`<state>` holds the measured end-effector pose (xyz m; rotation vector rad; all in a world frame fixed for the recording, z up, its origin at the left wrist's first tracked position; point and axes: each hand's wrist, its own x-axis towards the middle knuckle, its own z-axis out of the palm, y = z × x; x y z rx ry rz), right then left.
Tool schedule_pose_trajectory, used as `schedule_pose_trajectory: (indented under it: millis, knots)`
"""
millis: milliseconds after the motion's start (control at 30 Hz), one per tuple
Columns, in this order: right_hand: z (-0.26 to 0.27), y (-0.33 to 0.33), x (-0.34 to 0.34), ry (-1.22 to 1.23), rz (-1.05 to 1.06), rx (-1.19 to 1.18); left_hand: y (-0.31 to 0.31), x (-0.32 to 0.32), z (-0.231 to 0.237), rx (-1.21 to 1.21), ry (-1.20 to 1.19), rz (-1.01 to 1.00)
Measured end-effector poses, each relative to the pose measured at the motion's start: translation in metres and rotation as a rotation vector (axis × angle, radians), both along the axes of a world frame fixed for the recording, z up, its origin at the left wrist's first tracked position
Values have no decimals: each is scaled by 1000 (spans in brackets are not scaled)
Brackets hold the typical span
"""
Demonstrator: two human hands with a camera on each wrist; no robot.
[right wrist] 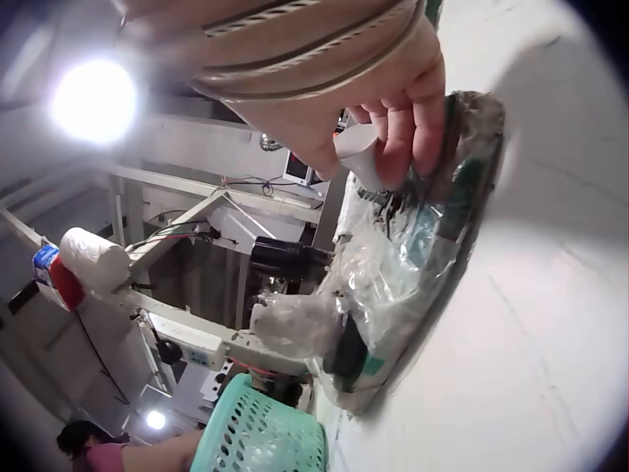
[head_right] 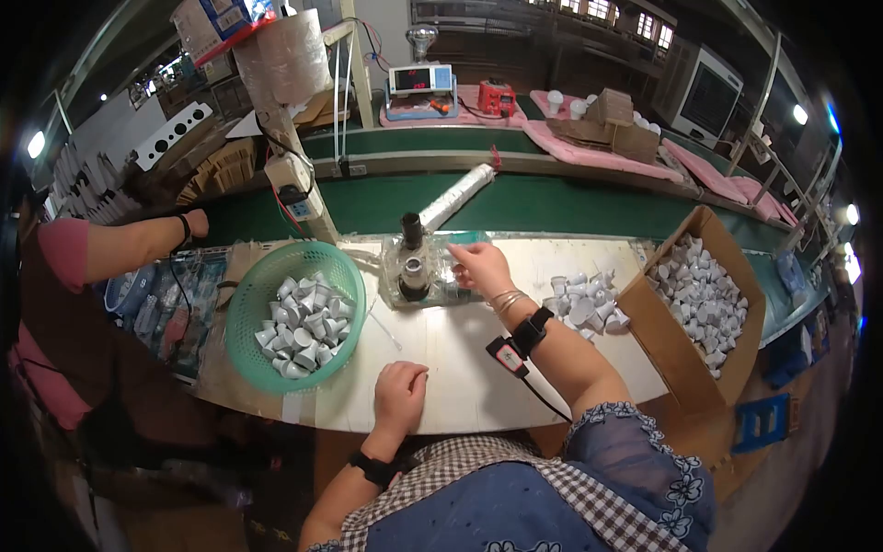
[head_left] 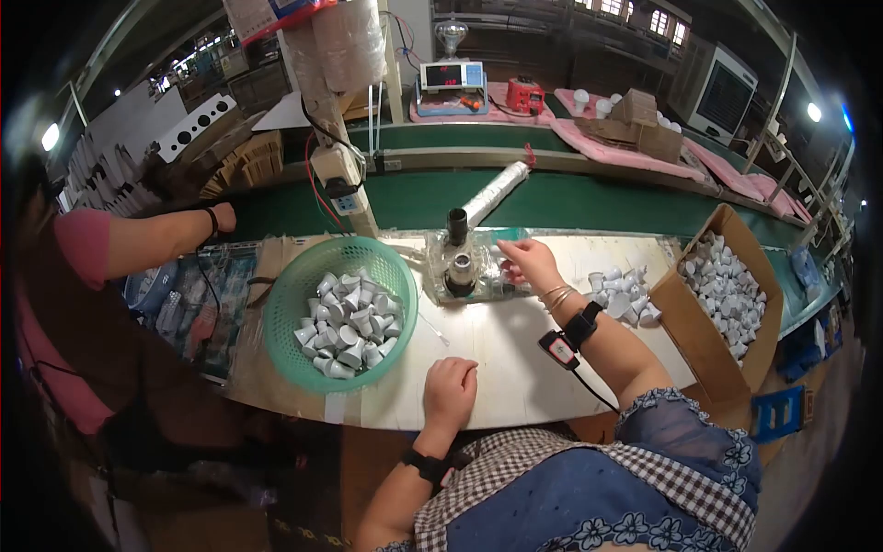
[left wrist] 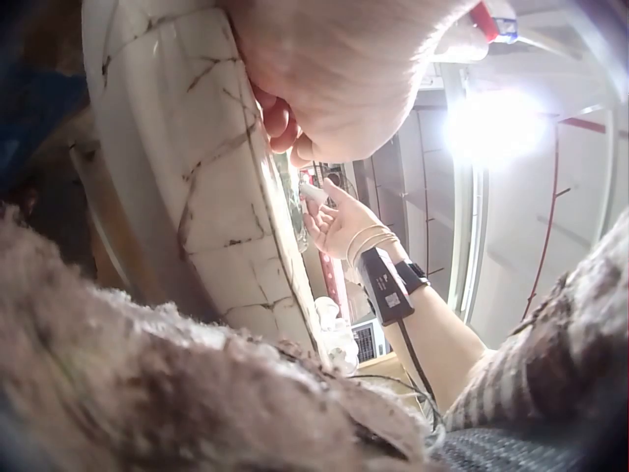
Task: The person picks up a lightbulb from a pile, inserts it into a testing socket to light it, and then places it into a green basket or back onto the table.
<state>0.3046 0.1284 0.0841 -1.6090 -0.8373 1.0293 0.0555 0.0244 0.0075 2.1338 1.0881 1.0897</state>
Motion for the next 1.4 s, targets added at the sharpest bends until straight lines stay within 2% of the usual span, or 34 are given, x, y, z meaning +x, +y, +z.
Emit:
schedule_pose_trajectory:
  millis: [100,167,233,300,367,433,500,567,700,767,800,933,1000,1133,1200,1233,1300,1333,1400]
  knots:
    - [33,1,-43,414,409,103,-1,2,-3,57,27,26]
    - [66,-7,-81,548,458,159,3,2,-5,39,71,-5]
    - [68,-3,-93,605,562,188,3,2,-8,79,7,2]
    - [62,-9,-89,566,532,169,3,1,-8,47,23,-15]
    - [44,-15,-67,215,604,155,5,1,-7,16,24,-43]
    - [37,-44,-36,-112,469,139,3,2,-8,35,-26,-8]
    - [17,-71,11,-632,348,162,2,2,-6,-23,-42,-18]
    - [13,-102,50,-831,225,-6,2,3,-7,-41,-20,-17]
    - [2,-148,93,-992,270,-215,3,3,-7,19,4,-30]
    - [-7,-161,102,-1251,369,-23,3,3,-9,30,15,-16]
    - [0,-163,98,-1217,374,-86,3,3,-9,31,14,-18]
    - [4,-174,101,-1298,272,-35,3,2,-11,22,10,-16]
    - [-1,-175,105,-1316,238,-177,4,3,-11,32,5,-18]
    - [-17,-177,107,-1360,217,-119,4,3,-13,25,15,-16]
    - [-28,-167,113,-1392,280,-126,5,2,-14,20,9,-10]
    - [-26,-166,112,-1393,280,-120,4,2,-13,26,8,-15]
    - [-17,-161,108,-993,190,-101,4,2,-13,39,4,-10]
    - [-12,-155,107,-996,195,-91,3,2,-12,6,-5,-8]
    - [-3,-147,103,-165,25,53,3,2,-11,-26,-15,1]
